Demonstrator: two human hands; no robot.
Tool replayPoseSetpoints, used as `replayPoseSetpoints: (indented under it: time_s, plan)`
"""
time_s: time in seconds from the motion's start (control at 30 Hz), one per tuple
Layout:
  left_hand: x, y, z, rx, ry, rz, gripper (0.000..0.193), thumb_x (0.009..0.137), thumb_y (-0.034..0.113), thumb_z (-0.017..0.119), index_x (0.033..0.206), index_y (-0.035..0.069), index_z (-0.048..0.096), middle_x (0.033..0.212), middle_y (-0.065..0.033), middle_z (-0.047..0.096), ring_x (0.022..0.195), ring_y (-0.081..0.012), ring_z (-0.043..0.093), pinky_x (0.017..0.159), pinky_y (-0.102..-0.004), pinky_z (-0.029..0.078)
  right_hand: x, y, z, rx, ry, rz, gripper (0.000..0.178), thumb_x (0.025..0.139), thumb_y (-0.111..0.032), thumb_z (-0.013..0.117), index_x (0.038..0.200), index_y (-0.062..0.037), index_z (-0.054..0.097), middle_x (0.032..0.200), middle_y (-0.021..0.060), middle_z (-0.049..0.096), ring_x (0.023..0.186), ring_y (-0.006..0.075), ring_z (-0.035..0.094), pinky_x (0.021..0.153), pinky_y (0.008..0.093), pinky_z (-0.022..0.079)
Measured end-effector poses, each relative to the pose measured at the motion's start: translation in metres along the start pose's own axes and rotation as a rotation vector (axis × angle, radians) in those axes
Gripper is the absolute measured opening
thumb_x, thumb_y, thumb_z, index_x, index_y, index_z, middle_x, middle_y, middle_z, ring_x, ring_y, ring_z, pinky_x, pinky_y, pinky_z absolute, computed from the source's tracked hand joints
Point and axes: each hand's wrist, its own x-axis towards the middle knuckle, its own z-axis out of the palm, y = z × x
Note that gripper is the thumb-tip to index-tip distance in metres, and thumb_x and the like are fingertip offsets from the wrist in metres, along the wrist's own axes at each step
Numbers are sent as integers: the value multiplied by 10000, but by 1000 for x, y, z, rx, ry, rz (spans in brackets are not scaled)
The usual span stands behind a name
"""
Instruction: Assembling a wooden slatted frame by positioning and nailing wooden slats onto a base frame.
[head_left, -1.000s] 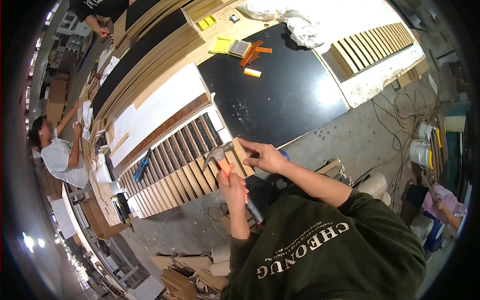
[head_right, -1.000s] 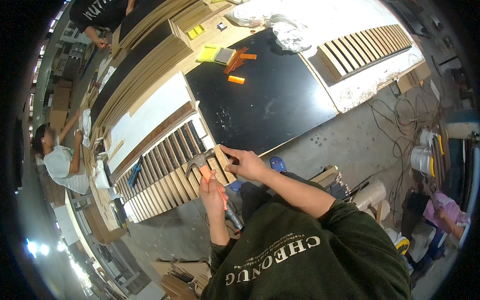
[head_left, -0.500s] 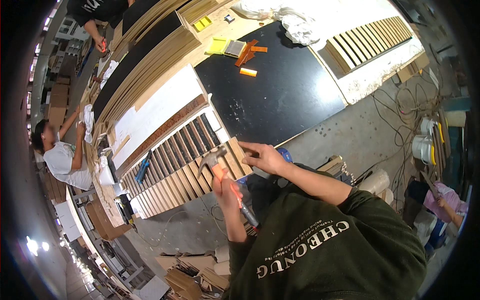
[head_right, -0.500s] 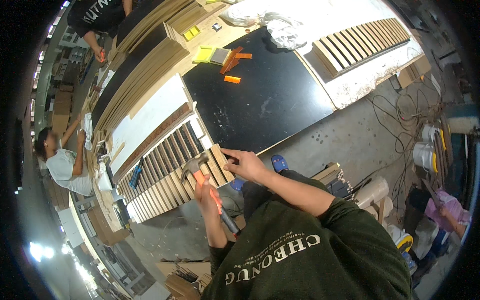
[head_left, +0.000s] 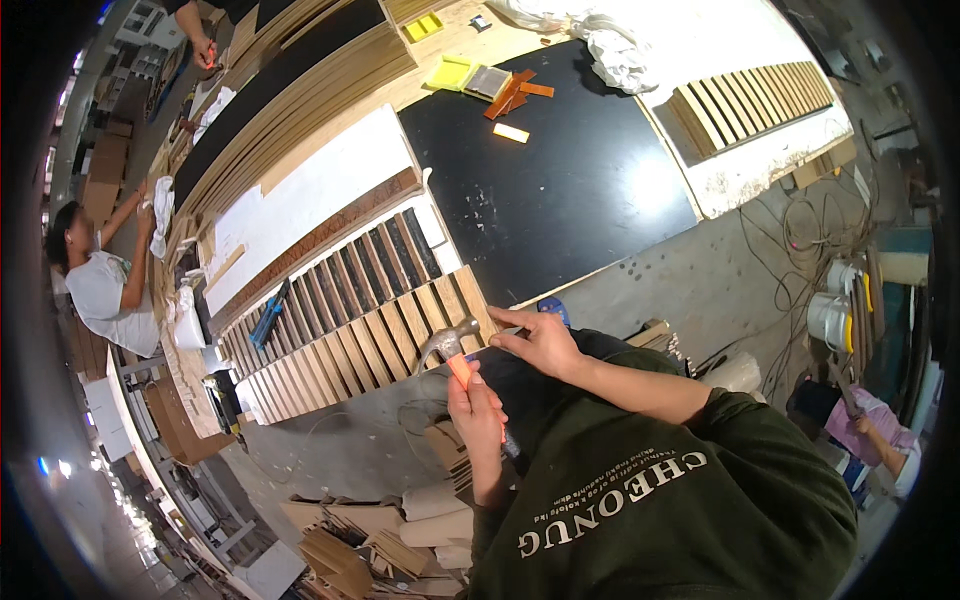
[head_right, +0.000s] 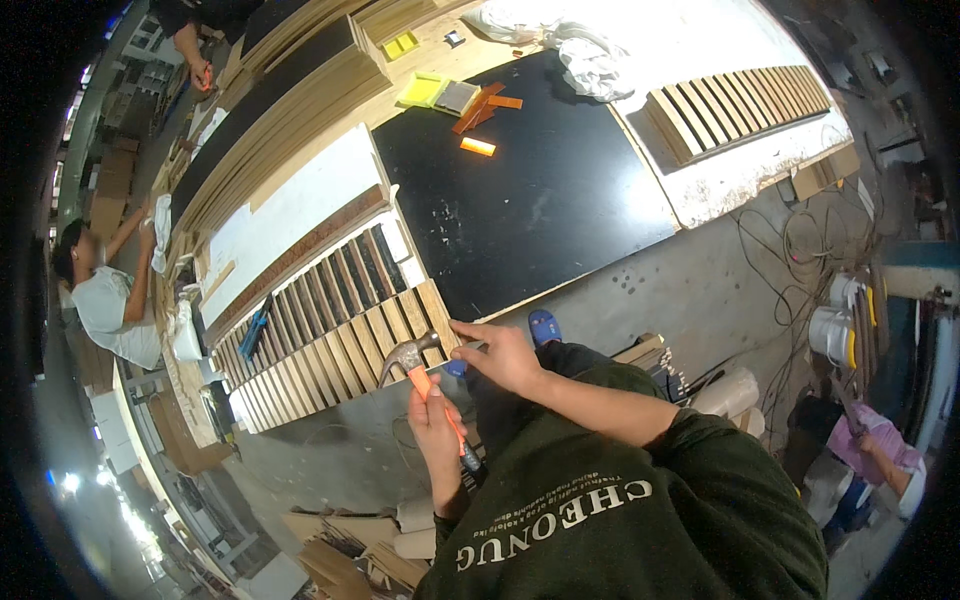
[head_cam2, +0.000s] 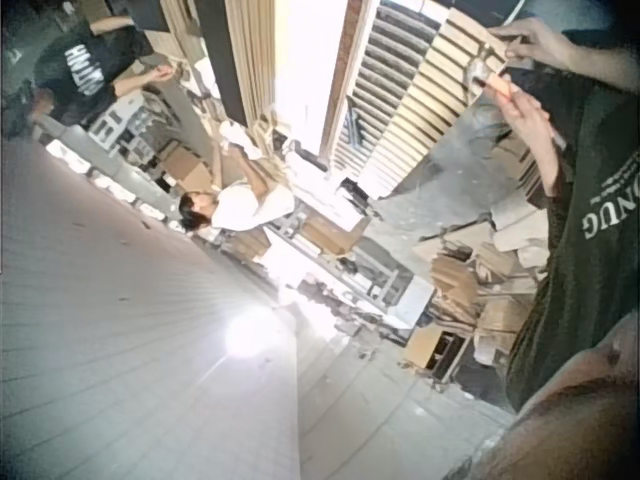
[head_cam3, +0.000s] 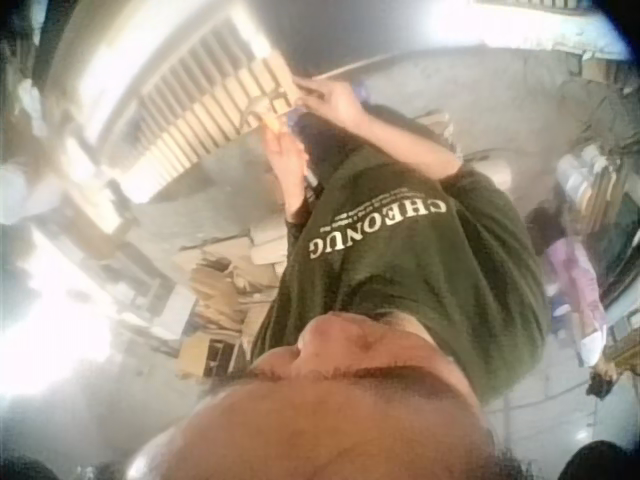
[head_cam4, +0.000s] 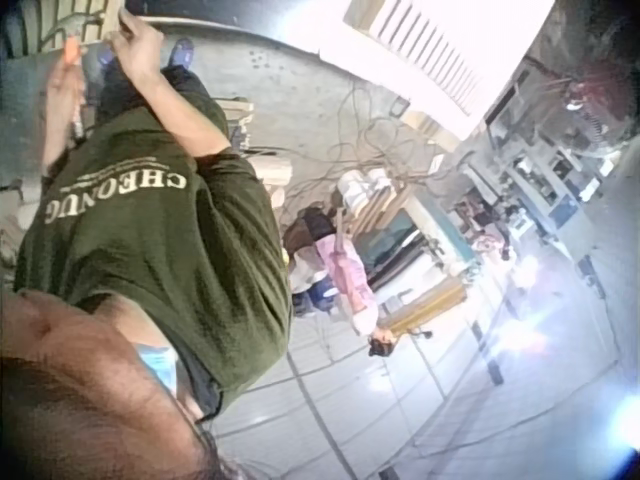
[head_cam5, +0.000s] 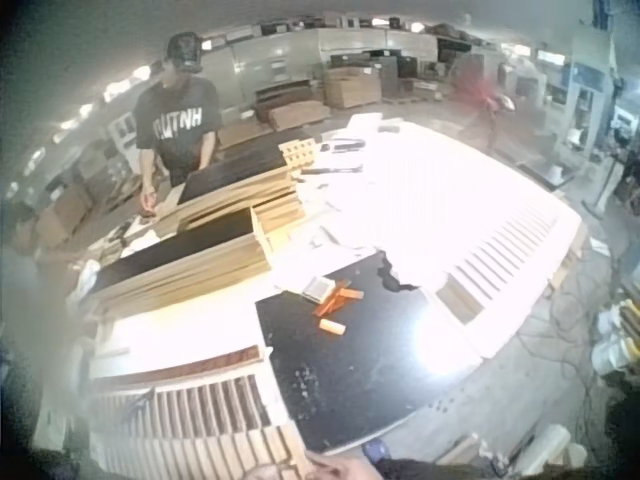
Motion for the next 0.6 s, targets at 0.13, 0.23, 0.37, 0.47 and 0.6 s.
replayPoseSetpoints:
  time_s: [0.13,0.23,0.37,0.47,0.6]
  plan:
    - [1,-2,-2,-42,-12,-13,230,962,174,403,1081,8,509,551,-7,442,382,-49,368,356,-186,319,0,12,7,-42,70,-30,402,794,-142,697,1174,-57,598,997,139,668,762,111,639,683,251,508]
    - [2,-2,-5,-123,-9,-43,233,960,175,403,1087,10,508,549,-7,440,382,-51,368,349,-191,317,-1,14,10,0,98,-37,376,809,-108,684,1171,-49,601,1021,96,675,814,53,606,707,224,506]
    - [-1,-7,-9,-226,51,92,231,953,175,416,1089,13,508,556,-4,438,386,-50,371,345,-192,319,-4,3,11,5,78,34,376,827,-114,665,1184,-32,582,1054,154,656,842,107,642,757,249,507]
    - [2,-5,-2,-89,-11,-45,225,942,173,440,1096,22,502,567,8,431,393,-44,372,343,-189,325,-1,20,14,69,89,-50,372,839,-96,647,1195,-21,571,1073,140,653,874,80,619,783,236,494]
    - [4,-9,-10,-138,-16,-12,224,943,177,436,1101,31,500,563,10,428,388,-45,370,339,-190,321,1,18,13,45,59,-17,368,842,-70,635,1199,-12,567,1078,129,653,898,68,600,798,227,484]
